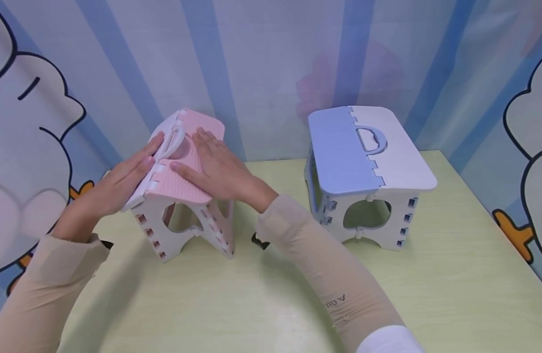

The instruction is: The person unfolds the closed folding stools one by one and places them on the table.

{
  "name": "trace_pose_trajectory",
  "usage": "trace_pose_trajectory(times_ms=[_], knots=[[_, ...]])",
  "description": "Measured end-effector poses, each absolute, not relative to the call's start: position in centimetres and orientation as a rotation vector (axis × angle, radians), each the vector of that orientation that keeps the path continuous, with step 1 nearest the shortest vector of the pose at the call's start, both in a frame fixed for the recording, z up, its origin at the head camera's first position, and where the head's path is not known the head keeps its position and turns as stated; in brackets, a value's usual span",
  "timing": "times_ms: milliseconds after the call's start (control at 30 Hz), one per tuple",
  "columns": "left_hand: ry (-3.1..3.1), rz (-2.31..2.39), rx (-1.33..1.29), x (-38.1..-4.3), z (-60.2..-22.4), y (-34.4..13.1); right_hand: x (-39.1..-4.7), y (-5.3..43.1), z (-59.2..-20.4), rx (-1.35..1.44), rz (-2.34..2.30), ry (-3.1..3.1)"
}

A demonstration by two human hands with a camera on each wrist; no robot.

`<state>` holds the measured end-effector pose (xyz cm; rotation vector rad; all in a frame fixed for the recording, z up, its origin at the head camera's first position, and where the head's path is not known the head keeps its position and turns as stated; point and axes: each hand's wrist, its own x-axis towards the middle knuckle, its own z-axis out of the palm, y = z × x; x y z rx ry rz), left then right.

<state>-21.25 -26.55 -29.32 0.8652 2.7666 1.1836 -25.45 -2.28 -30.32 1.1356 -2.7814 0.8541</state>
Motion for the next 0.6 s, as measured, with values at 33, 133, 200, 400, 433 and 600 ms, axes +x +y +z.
trace_pose_trajectory(times_ms=[33,133,200,400,433,600], knots=[[2.769,1.180,0.864,-21.24,-29.29,-26.54,-25.42,-2.27,-30.28,1.135,0.853,-2.781],[2.769,1.176,0.864,-21.22,-29.24,-26.53,-25.34,-2.24,-30.21,1.133,0.844,-2.781],[2.770,1.171,0.864,-21.19,-29.23,-26.51,-25.32,-2.24,-30.18,1.132,0.838,-2.785],[2.779,1.146,0.830,-21.09,-29.18,-26.51,-25.36,-2.20,-30.09,1.129,0.821,-2.806],[2.783,1.139,0.821,-21.08,-29.16,-26.51,-25.37,-2.19,-30.09,1.129,0.818,-2.808],[2.807,1.102,0.804,-21.06,-29.18,-26.50,-25.39,-2.12,-30.10,1.132,0.809,-2.807]])
